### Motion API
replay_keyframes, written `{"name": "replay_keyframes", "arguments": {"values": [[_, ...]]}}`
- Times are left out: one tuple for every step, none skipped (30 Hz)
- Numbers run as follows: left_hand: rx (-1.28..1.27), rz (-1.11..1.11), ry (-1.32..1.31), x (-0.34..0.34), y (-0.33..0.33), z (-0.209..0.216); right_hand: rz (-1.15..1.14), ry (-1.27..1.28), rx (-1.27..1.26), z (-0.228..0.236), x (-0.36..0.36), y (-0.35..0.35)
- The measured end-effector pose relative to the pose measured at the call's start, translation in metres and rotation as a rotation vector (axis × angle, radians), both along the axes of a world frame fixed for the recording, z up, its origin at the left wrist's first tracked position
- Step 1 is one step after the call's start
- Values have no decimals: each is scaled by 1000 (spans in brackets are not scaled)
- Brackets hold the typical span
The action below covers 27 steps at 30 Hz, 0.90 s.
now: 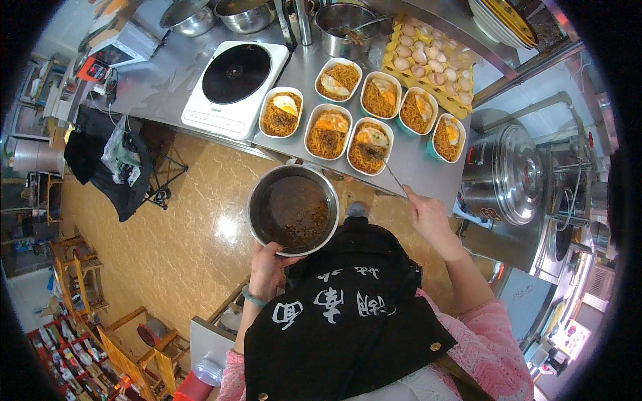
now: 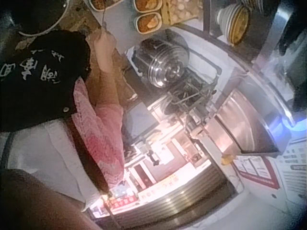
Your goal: The person assembles multiple noodle meals by placing fried eggs into containers of noodles, then ladles sauce over each and sprinkles chopped green onions. The person uses a ladle and hands to handle the eggs, sauce, and garnish.
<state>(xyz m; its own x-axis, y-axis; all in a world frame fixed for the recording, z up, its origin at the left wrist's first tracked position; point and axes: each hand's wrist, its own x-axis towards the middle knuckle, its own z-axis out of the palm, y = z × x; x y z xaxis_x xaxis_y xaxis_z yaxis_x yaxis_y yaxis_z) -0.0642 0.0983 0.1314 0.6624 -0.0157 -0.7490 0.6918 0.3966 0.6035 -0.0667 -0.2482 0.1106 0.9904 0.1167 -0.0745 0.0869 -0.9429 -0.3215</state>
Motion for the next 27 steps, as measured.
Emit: {"name": "replay_keyframes", "arguments": {"values": [[29, -4, -5, 0, -1, 0, 0, -5, -7, 0, 0, 0], [21, -6, -4, 0, -1, 0, 7, -5, -25, 1, 1, -1], [13, -9, -2, 0, -1, 0, 14, -18, -36, 2, 1, -1], [4, -12, 0, 1, -1, 0, 22, -47, -36, 4, 1, -2], [4, -21, 7, 1, -1, 0, 15, -22, -63, 6, 0, -2], [5, -31, 13, 1, -1, 1, 8, -13, -79, 9, 0, -3], [5, -40, 19, 2, -1, 1, 3, -8, -90, 12, -1, -3], [11, -42, 23, 2, -1, 1, 26, -13, -106, 14, -2, -3], [18, -43, 27, 2, -1, 1, 49, -21, -116, 16, -2, -3], [8, -52, 10, 2, -1, 1, 52, -15, -141, 18, -3, -2], [9, -46, 27, 2, -1, 1, 65, -8, -126, 19, -3, -1], [-5, -48, 24, 3, -1, 1, 56, 14, -124, 20, -4, 2], [-19, -50, 21, 4, -1, 1, 46, 35, -123, 20, -5, 6], [-16, -50, 18, 5, -1, 1, 54, 25, -105, 20, -6, 8], [-13, -49, 14, 5, -1, 1, 63, 14, -86, 19, -7, 11], [-10, -47, 11, 5, -2, 0, 69, 14, -65, 19, -7, 14], [-8, -38, 8, 5, -2, 0, 75, -4, -57, 19, -7, 16], [-5, -30, 5, 4, -2, 0, 78, -13, -46, 18, -8, 18], [-27, -17, -22, 4, -2, -1, 80, -21, -36, 19, -7, 19], [-8, -23, -14, 4, -2, -1, 47, 7, -36, 19, -6, 20], [-13, -26, -29, 3, -1, -1, 14, 34, -36, 19, -5, 20], [-17, -28, -45, 3, 0, -2, -30, 68, -28, 20, -4, 20], [-23, -28, -39, 3, 0, -2, -38, 61, -57, 20, -3, 20], [-29, -28, -32, 3, 1, -2, -57, 60, -78, 21, -1, 19], [-35, -28, -25, 3, 2, -2, -76, 60, -97, 22, 0, 18], [-30, -28, -24, 3, 2, -3, -79, 49, -84, 23, 0, 17], [-25, -28, -23, 3, 2, -3, -83, 40, -69, 23, -1, 17]]}}
